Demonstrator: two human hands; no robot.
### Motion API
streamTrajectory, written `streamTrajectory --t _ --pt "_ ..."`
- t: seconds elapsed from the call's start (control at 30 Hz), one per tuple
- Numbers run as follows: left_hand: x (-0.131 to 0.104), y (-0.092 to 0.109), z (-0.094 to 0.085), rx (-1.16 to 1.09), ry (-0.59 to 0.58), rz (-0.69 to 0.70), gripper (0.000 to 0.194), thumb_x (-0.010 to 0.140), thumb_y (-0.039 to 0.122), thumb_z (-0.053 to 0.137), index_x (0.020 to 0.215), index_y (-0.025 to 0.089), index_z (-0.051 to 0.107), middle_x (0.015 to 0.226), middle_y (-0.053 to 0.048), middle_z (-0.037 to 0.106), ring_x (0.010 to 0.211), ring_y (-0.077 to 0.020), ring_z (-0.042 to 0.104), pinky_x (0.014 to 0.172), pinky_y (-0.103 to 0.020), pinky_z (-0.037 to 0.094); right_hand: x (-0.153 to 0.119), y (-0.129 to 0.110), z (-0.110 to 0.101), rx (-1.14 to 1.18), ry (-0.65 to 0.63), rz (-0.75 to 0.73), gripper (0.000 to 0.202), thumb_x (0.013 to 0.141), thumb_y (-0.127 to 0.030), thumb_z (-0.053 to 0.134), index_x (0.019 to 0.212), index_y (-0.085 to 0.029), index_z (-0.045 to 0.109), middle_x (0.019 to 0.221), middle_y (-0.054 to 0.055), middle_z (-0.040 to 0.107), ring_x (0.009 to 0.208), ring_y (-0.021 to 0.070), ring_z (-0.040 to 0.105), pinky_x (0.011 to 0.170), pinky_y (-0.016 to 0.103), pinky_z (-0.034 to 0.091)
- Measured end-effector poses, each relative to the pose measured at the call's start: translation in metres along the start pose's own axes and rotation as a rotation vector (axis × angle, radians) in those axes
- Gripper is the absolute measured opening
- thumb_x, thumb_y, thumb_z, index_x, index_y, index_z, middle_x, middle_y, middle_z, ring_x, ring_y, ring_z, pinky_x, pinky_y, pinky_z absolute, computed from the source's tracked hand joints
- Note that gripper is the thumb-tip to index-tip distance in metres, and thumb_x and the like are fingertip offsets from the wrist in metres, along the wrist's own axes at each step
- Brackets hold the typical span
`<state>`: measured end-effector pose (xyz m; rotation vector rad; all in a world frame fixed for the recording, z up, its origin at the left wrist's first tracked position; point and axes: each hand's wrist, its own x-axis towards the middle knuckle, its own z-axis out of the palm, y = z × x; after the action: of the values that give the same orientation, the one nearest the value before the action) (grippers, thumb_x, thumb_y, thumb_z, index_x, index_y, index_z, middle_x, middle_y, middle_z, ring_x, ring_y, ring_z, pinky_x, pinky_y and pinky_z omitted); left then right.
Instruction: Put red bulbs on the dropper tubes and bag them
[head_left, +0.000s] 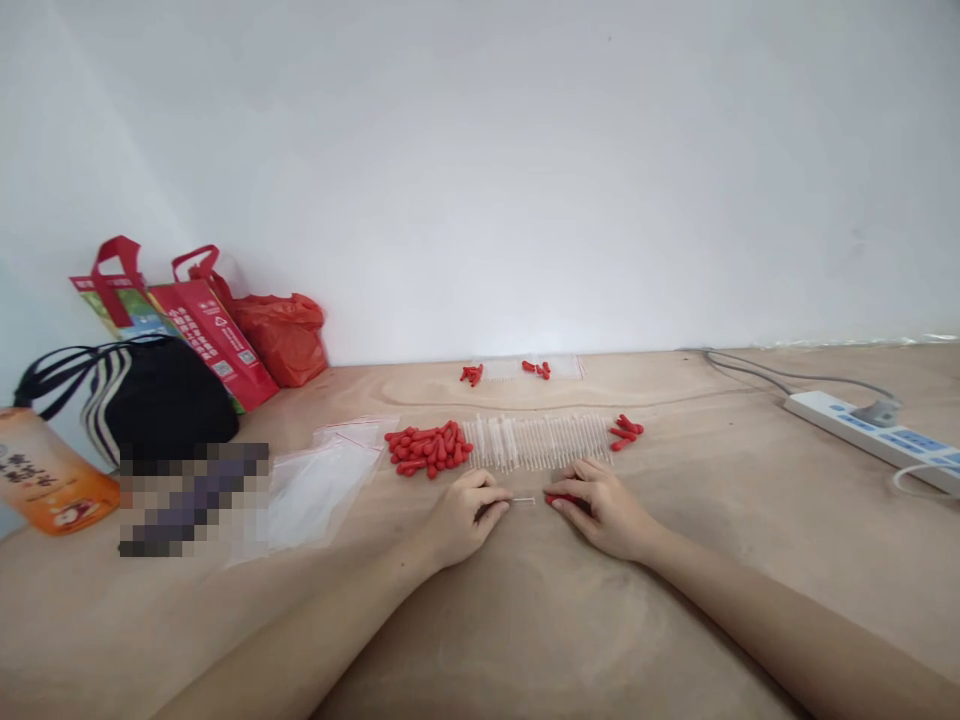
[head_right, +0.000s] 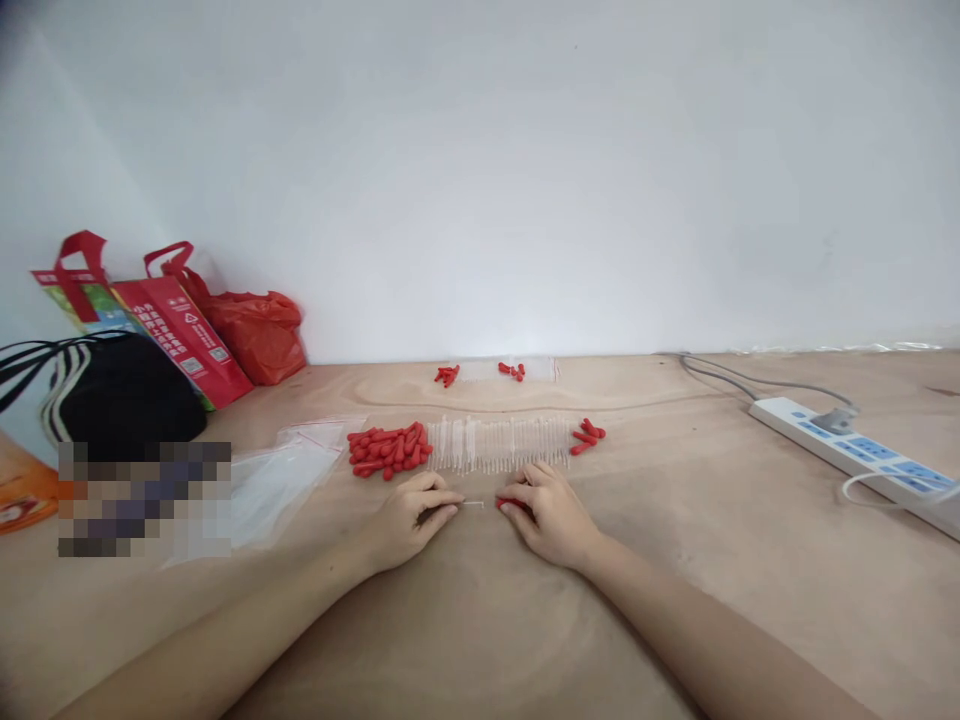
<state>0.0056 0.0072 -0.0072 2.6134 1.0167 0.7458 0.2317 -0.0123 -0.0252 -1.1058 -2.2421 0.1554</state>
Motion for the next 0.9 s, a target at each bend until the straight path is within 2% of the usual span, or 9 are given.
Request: streamTrajectory --t 0.2,0.5,0.7,0.8,0.9 --pt "0.001 0.0 0.0 -0.047 -0.027 -0.036 0.024 0.08 0.023 0.053 0.1 0.019 0.064 0.081 -0.004 0.057 0.075 -0.0144 0.054 0.071 -0.027 0.044 0.0 0.0 0.0 -0.011 0.035 0.046 0.02 0.08 -0.026 0.05 0.094 -0.021 0.063 0.083 0.006 0.059 0.078 0.0179 0.052 0.071 0.034 0.042" --pt "0.012 0.003 0.005 0.027 -0.017 -0.054 0.015 0.082 0.02 0.05 0.079 0.018 0.065 0.079 -0.003 0.06 0.077 -0.016 0.054 0.071 -0.027 0.041 -0.001 0.001 -0.001 -0.078 0.073 0.058 0.017 0.083 -0.026 0.047 0.087 -0.024 0.063 0.083 0.005 0.059 0.077 0.0177 0.054 0.068 0.033 0.039" --pt "0.016 0.006 0.007 0.022 -0.008 -0.07 0.011 0.083 0.02 0.047 0.08 0.018 0.058 0.082 -0.002 0.063 0.081 -0.0171 0.055 0.073 -0.029 0.038 0.001 0.001 0.0 -0.006 0.093 0.119 0.012 0.082 -0.02 0.044 0.086 -0.02 0.056 0.085 0.004 0.059 0.076 0.016 0.054 0.068 0.031 0.038" --pt "0.015 0.006 0.006 0.018 0.01 -0.094 0.009 0.082 0.021 0.05 0.08 0.018 0.057 0.081 -0.001 0.063 0.079 -0.0165 0.056 0.074 -0.029 0.038 0.002 -0.001 0.0 -0.018 0.057 0.119 0.008 0.081 -0.021 0.046 0.081 -0.02 0.054 0.08 0.003 0.06 0.075 0.0159 0.054 0.068 0.031 0.035" --pt "0.013 0.006 0.005 0.017 0.007 -0.091 0.009 0.081 0.022 0.051 0.08 0.018 0.059 0.078 -0.001 0.064 0.075 -0.0158 0.056 0.073 -0.029 0.037 0.001 -0.002 0.0 -0.026 0.067 0.115 0.01 0.081 -0.023 0.047 0.086 -0.02 0.055 0.08 0.003 0.06 0.074 0.0161 0.054 0.068 0.031 0.034"
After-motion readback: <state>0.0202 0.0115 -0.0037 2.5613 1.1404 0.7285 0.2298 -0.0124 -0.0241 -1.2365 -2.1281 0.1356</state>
